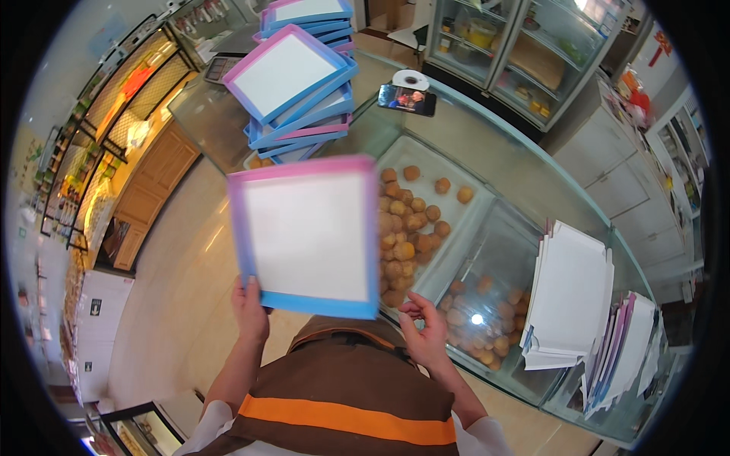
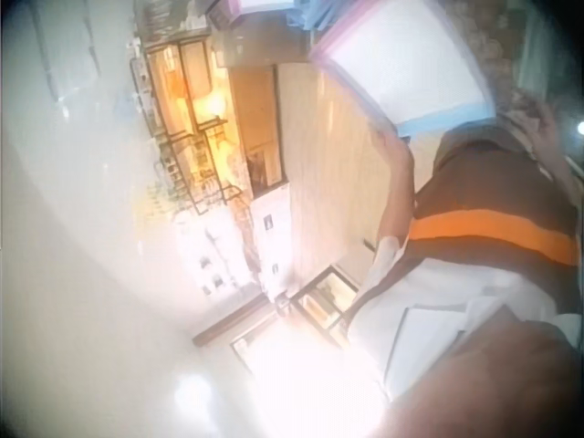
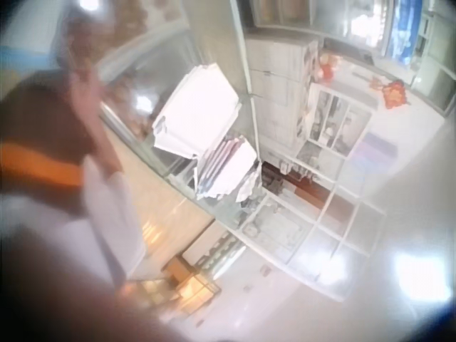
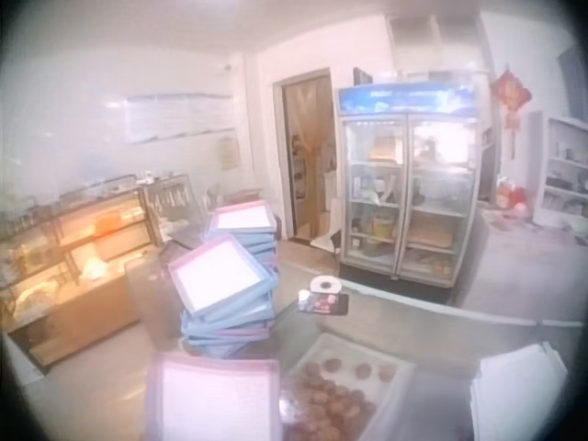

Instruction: The person assembles multiple small cardboard boxes by folding and tucking flaps. They repeatedly pick up flat box blanks, fold the sides, and secure the flaps to form finished boxes, stacking them on the counter.

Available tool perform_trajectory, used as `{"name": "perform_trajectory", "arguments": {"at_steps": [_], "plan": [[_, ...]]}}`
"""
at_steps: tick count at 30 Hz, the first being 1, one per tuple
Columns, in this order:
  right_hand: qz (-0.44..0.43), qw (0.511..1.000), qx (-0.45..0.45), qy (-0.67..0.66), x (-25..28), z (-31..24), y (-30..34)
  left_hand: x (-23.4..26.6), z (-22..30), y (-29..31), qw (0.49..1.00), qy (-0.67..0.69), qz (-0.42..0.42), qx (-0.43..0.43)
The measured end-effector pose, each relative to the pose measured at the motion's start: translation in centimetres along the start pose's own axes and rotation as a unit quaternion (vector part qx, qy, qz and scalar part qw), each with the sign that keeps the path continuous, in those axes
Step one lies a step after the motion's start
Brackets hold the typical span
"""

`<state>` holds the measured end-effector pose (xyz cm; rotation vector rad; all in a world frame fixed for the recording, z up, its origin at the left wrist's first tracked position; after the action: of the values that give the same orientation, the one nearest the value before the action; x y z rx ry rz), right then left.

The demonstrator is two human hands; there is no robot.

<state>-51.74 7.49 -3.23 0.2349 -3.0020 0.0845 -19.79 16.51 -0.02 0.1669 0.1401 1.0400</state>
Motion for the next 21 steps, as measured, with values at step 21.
{"name": "perform_trajectory", "arguments": {"at_steps": [21], "plan": [[0.069, 0.966, 0.075, 0.237, -14.4, -0.9, -3.1, 3.5, 1.3, -35.7, 0.954, 0.162, 0.253, 0.005]]}}
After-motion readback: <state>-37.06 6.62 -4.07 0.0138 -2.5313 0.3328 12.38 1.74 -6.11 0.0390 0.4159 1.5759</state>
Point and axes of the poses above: each hand's wrist, its own y-axis away from the middle knuckle, its own x-axis out of the back of the hand, z = x × y, the point moved 1 cm from there along -y, towards the middle knuckle, and after that the axes turned 10 degrees about z, right-handed, at the moved point
